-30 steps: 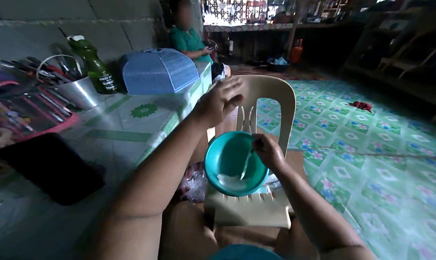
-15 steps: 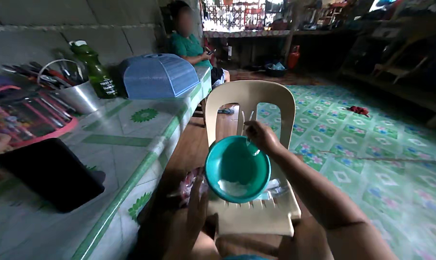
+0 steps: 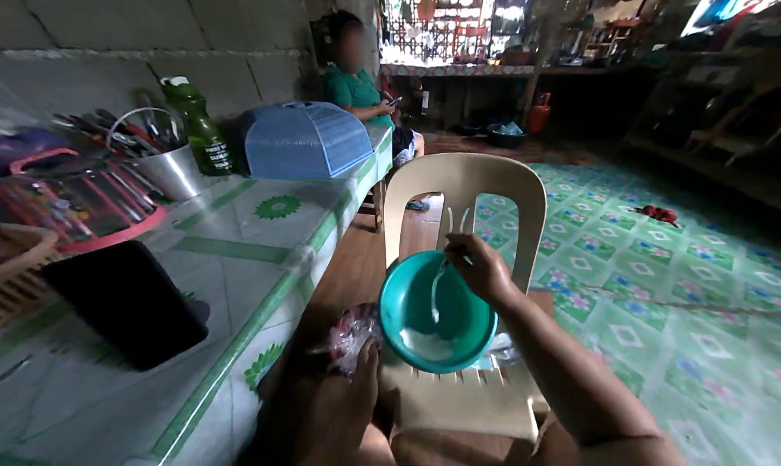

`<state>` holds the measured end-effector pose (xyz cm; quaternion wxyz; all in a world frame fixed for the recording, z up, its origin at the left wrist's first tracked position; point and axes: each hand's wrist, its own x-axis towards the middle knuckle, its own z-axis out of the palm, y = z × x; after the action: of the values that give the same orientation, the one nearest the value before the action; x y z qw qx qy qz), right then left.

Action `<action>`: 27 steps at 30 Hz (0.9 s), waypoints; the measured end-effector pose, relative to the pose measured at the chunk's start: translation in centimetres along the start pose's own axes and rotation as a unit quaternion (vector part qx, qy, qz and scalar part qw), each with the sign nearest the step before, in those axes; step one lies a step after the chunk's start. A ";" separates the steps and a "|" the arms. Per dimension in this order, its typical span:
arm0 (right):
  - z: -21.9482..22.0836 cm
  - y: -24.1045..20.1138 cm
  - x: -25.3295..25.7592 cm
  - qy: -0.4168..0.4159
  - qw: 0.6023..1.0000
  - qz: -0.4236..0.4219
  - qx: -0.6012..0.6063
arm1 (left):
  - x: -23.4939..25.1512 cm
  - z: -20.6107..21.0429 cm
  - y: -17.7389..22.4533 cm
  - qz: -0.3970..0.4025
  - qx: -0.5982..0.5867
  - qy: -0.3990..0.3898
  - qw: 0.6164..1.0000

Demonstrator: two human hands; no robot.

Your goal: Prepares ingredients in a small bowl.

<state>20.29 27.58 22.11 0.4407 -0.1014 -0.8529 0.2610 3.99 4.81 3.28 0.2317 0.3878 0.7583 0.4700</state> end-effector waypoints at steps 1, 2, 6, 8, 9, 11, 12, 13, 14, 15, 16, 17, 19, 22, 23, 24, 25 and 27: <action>0.2 0.7 -0.5 0.000 1.000 -0.007 -0.003 | 0.3 0.3 -0.4 -0.003 -0.075 0.002 0.997; 0.3 1.3 -1.0 -0.028 0.999 0.024 -0.028 | 0.4 0.4 -0.8 -0.010 -0.121 0.001 0.993; -0.3 2.6 -1.8 -0.062 0.986 0.113 -0.104 | 0.5 0.1 -1.5 -0.022 -0.156 -0.012 0.987; -0.6 3.0 -2.3 -0.030 0.987 0.124 -0.101 | 1.2 0.5 -2.5 0.021 -0.097 0.001 0.995; -0.7 3.1 -2.5 -0.050 0.982 0.150 -0.100 | 2.1 1.0 -3.1 0.066 -0.051 0.021 0.996; -0.7 3.4 -2.9 -0.095 0.974 0.184 -0.096 | 5.0 1.3 -1.1 0.170 0.015 0.079 0.982; -0.5 3.7 -3.1 -0.101 0.973 0.183 -0.094 | 6.3 0.9 1.7 0.214 0.049 0.084 0.972; -0.3 3.7 -3.3 -0.107 0.973 0.183 -0.092 | 7.3 0.1 5.4 0.256 0.089 0.069 0.960; -0.1 3.6 -3.6 -0.116 0.971 0.187 -0.090 | 8.2 -0.9 9.5 0.295 0.136 0.045 0.945; 0.3 3.4 -3.8 -0.130 0.969 0.193 -0.088 | 9.0 -1.9 13.8 0.317 0.197 0.020 0.928; 0.6 3.2 -4.1 -0.145 0.966 0.197 -0.089 | 9.8 -2.8 17.8 0.320 0.259 0.004 0.911; 0.9 3.2 -4.3 -0.161 0.962 0.200 -0.090 | 10.9 -3.6 21.1 0.323 0.305 0.025 0.895; 1.4 3.2 -5.3 -0.175 0.960 0.201 -0.089 | 13.7 -4.6 26.7 0.313 0.345 0.122 0.876; 2.2 3.3 -6.4 -0.174 0.959 0.208 -0.082 | 14.9 -3.1 34.8 0.305 0.318 0.107 0.891; 2.5 3.1 -6.7 -0.174 0.959 0.211 -0.080 | 13.7 -1.3 37.0 0.334 0.313 0.063 0.887; 2.7 2.7 -7.0 -0.170 0.959 0.211 -0.078 | 12.0 0.9 38.8 0.385 0.304 0.014 0.871; 2.7 2.2 -7.4 -0.159 0.963 0.206 -0.075 | 9.9 3.1 40.4 0.444 0.294 -0.026 0.846; 2.9 1.3 -8.0 -0.140 0.970 0.188 -0.071 | 6.2 5.9 42.3 0.510 0.293 -0.082 0.805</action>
<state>22.62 24.42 14.39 0.2515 -0.2528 -0.8882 0.2896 20.21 23.88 38.45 -0.1047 0.8050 0.5311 0.2426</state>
